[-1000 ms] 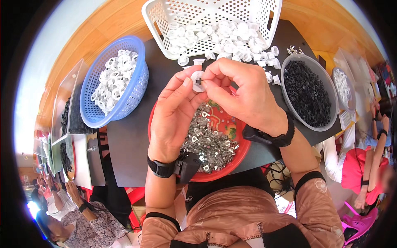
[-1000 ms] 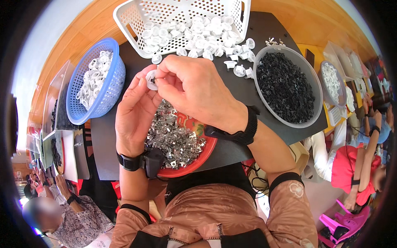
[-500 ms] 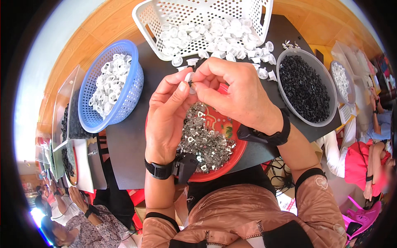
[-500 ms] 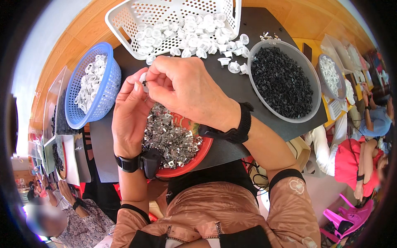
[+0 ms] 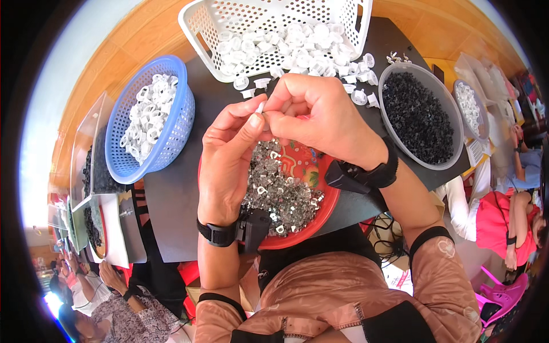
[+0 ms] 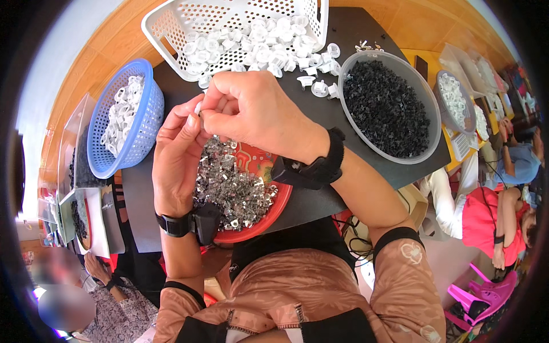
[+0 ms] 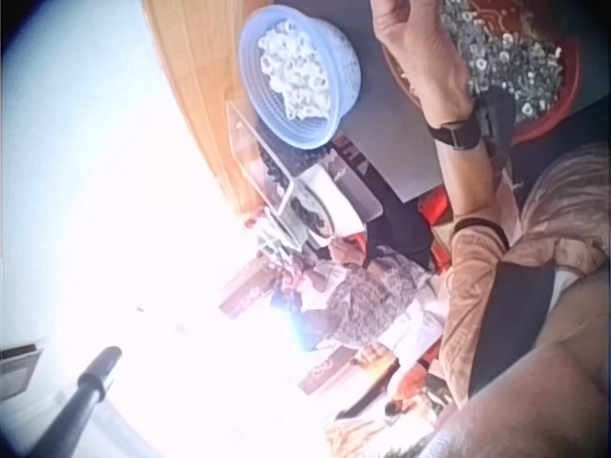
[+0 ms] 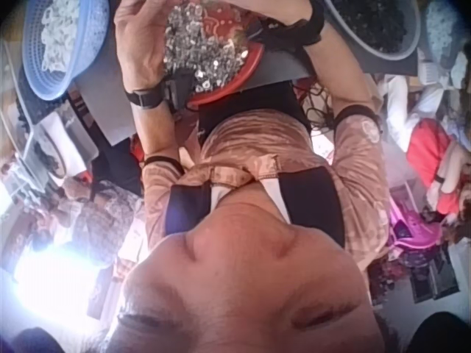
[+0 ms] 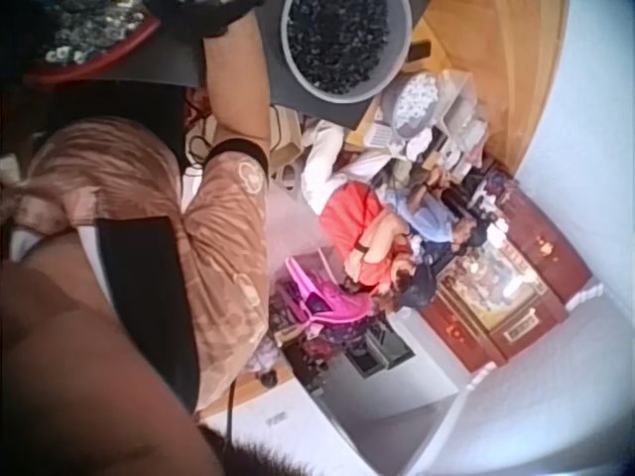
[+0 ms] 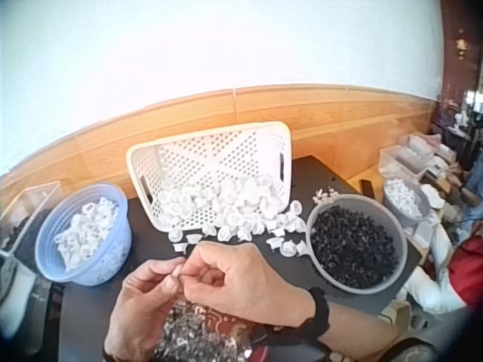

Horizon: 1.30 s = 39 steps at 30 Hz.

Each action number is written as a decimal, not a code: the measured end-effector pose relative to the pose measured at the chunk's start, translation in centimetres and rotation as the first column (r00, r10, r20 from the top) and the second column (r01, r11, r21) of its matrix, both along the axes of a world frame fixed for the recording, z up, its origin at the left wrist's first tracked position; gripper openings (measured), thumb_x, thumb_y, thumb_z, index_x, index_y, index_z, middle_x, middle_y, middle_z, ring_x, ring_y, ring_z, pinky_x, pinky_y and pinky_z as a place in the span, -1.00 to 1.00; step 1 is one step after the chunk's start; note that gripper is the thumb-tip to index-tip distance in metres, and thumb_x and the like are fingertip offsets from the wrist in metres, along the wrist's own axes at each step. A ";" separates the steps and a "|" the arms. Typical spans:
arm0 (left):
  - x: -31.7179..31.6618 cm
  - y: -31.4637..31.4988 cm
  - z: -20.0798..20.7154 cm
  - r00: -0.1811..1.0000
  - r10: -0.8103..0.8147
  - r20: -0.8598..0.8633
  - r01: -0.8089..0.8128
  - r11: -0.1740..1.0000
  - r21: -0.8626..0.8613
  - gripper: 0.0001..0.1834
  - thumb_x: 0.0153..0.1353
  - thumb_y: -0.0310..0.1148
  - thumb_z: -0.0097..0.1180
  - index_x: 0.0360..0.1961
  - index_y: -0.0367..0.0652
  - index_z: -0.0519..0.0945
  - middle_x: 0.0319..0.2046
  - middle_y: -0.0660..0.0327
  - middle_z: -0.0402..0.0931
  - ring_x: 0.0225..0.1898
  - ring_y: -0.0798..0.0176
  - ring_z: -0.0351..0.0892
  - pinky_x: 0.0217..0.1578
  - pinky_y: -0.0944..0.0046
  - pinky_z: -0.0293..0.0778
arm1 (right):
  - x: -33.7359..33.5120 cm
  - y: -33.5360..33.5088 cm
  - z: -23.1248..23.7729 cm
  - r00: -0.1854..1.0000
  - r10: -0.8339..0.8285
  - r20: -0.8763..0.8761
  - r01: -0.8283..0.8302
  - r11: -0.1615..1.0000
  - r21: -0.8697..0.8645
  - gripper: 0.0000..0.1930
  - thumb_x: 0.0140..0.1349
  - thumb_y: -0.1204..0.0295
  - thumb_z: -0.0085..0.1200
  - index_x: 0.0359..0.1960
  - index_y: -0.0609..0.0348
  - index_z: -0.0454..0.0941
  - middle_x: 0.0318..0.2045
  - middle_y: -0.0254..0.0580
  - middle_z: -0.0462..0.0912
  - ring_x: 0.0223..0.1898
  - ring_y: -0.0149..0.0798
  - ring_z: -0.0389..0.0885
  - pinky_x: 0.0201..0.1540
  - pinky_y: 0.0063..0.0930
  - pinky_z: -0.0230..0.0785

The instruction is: Assembling small black and white plastic shoe components by hand at a workstation.

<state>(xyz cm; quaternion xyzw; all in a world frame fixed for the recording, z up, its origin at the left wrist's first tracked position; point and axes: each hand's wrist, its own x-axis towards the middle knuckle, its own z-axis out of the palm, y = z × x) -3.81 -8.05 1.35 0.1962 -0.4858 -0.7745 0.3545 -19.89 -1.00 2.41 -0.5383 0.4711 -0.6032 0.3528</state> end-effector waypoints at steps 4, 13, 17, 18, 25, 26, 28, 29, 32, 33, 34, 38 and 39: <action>-0.7 0.2 0.2 1.000 0.017 -0.024 -0.016 1.000 0.011 -0.74 0.27 -0.47 0.14 -0.02 -0.31 0.56 -0.16 0.13 0.60 -0.18 0.32 0.59 -0.09 0.29 0.51 | -0.3 0.0 0.1 0.995 -0.047 -0.087 0.044 0.998 -0.035 -0.86 0.09 0.50 0.19 -0.42 0.35 0.53 -0.60 -0.20 0.62 -0.54 -0.48 0.62 -0.45 -0.59 0.46; -1.3 0.2 -0.4 0.994 0.103 -0.029 -0.103 0.995 0.005 -0.76 0.25 -0.49 0.16 -0.06 -0.30 0.58 -0.16 0.13 0.61 -0.18 0.31 0.60 -0.08 0.27 0.51 | 0.2 0.1 -0.2 0.994 -0.083 -0.066 0.083 0.997 -0.004 -0.85 0.13 0.51 0.18 -0.36 0.38 0.55 -0.57 -0.23 0.63 -0.52 -0.54 0.60 -0.44 -0.63 0.45; -0.7 0.4 0.0 0.997 0.049 -0.060 -0.049 0.999 -0.001 -0.76 0.24 -0.51 0.17 -0.07 -0.31 0.58 -0.21 0.13 0.62 -0.30 0.28 0.63 -0.20 0.27 0.56 | 0.2 0.4 0.4 0.999 -0.012 -0.033 0.013 0.999 0.043 -0.89 0.18 0.55 0.14 -0.33 0.39 0.55 -0.52 -0.26 0.65 -0.48 -0.57 0.59 -0.43 -0.69 0.43; -0.6 0.2 -0.2 0.997 0.033 -0.068 -0.033 0.999 -0.004 -0.76 0.24 -0.51 0.17 -0.07 -0.31 0.58 -0.22 0.13 0.62 -0.30 0.28 0.63 -0.20 0.27 0.56 | 0.1 0.4 0.5 0.999 -0.002 -0.033 0.003 0.999 0.040 -0.89 0.18 0.55 0.14 -0.33 0.39 0.55 -0.52 -0.26 0.65 -0.48 -0.57 0.59 -0.43 -0.69 0.43; -0.6 0.0 -0.3 0.999 0.052 -0.006 -0.052 0.999 0.018 -0.76 0.27 -0.45 0.16 -0.05 -0.28 0.58 -0.29 0.25 0.60 -0.33 0.42 0.55 -0.19 0.37 0.47 | 0.4 -0.1 0.2 0.999 -0.031 -0.020 0.032 0.996 0.078 -0.90 0.20 0.56 0.12 -0.33 0.39 0.55 -0.52 -0.25 0.66 -0.46 -0.54 0.63 -0.44 -0.68 0.46; -0.5 -0.2 -0.5 0.999 0.038 0.024 -0.038 0.999 -0.007 -0.75 0.30 -0.44 0.12 -0.03 -0.28 0.56 -0.23 0.23 0.59 -0.28 0.40 0.53 -0.13 0.34 0.46 | 0.4 -0.2 0.1 0.998 -0.049 -0.034 0.053 0.993 0.109 -0.90 0.21 0.55 0.12 -0.33 0.39 0.55 -0.52 -0.24 0.66 -0.46 -0.53 0.64 -0.45 -0.67 0.46; -0.6 -0.2 -0.3 0.997 0.029 0.069 -0.028 0.999 -0.022 -0.75 0.33 -0.43 0.08 -0.01 -0.28 0.55 -0.15 0.20 0.58 -0.21 0.38 0.51 -0.07 0.31 0.44 | 0.6 -0.4 -0.2 0.997 -0.072 -0.042 0.075 0.995 0.064 -0.90 0.21 0.55 0.12 -0.33 0.39 0.55 -0.52 -0.24 0.65 -0.48 -0.53 0.63 -0.45 -0.66 0.47; -0.6 -0.2 -0.3 0.997 0.026 0.068 -0.024 0.999 -0.031 -0.75 0.33 -0.43 0.08 -0.01 -0.28 0.55 -0.15 0.20 0.58 -0.21 0.38 0.51 -0.07 0.31 0.44 | 0.6 -0.4 -0.3 0.995 -0.093 -0.047 0.095 0.995 0.027 -0.90 0.21 0.55 0.12 -0.33 0.40 0.56 -0.53 -0.24 0.65 -0.49 -0.53 0.63 -0.46 -0.66 0.47; -0.7 -0.2 -0.3 0.997 0.026 0.070 -0.022 0.998 -0.056 -0.76 0.33 -0.43 0.08 -0.02 -0.28 0.55 -0.13 0.19 0.58 -0.20 0.38 0.52 -0.06 0.31 0.44 | 0.8 -0.5 -0.8 0.985 -0.136 -0.105 0.132 0.990 -0.040 -0.89 0.20 0.56 0.12 -0.33 0.41 0.56 -0.52 -0.23 0.65 -0.51 -0.53 0.62 -0.47 -0.66 0.46; -0.7 -0.1 -0.2 0.998 0.039 0.057 -0.037 0.998 -0.044 -0.75 0.30 -0.43 0.12 -0.03 -0.29 0.56 -0.21 0.22 0.59 -0.27 0.41 0.52 -0.12 0.34 0.45 | 0.8 -0.2 -0.5 0.985 -0.140 -0.104 0.135 0.989 -0.052 -0.89 0.20 0.56 0.12 -0.33 0.41 0.56 -0.52 -0.23 0.65 -0.51 -0.53 0.62 -0.47 -0.66 0.46; -0.7 0.0 -0.1 0.998 0.053 0.043 -0.052 0.998 -0.031 -0.74 0.27 -0.44 0.16 -0.05 -0.30 0.58 -0.29 0.25 0.59 -0.34 0.43 0.52 -0.18 0.37 0.46 | 0.7 0.1 0.0 0.993 -0.087 -0.076 0.087 0.996 0.003 -0.89 0.21 0.55 0.12 -0.32 0.40 0.56 -0.52 -0.22 0.65 -0.51 -0.53 0.61 -0.48 -0.66 0.46; -0.5 0.2 0.5 1.000 0.012 0.000 -0.012 0.996 -0.093 -0.75 0.28 -0.43 0.15 -0.04 -0.29 0.56 -0.29 0.25 0.59 -0.32 0.43 0.53 -0.18 0.38 0.46 | -0.2 0.8 1.3 0.998 0.053 0.044 -0.056 0.996 0.076 -0.88 0.24 0.53 0.11 -0.29 0.39 0.57 -0.50 -0.23 0.65 -0.53 -0.54 0.59 -0.52 -0.67 0.43; -0.6 0.3 0.7 1.000 0.015 0.000 -0.015 0.995 -0.101 -0.75 0.28 -0.43 0.15 -0.04 -0.29 0.56 -0.29 0.25 0.59 -0.32 0.43 0.53 -0.18 0.38 0.46 | -0.3 0.9 1.4 0.996 0.064 0.058 -0.069 0.994 0.083 -0.87 0.25 0.52 0.11 -0.28 0.38 0.57 -0.50 -0.24 0.65 -0.54 -0.54 0.59 -0.53 -0.68 0.42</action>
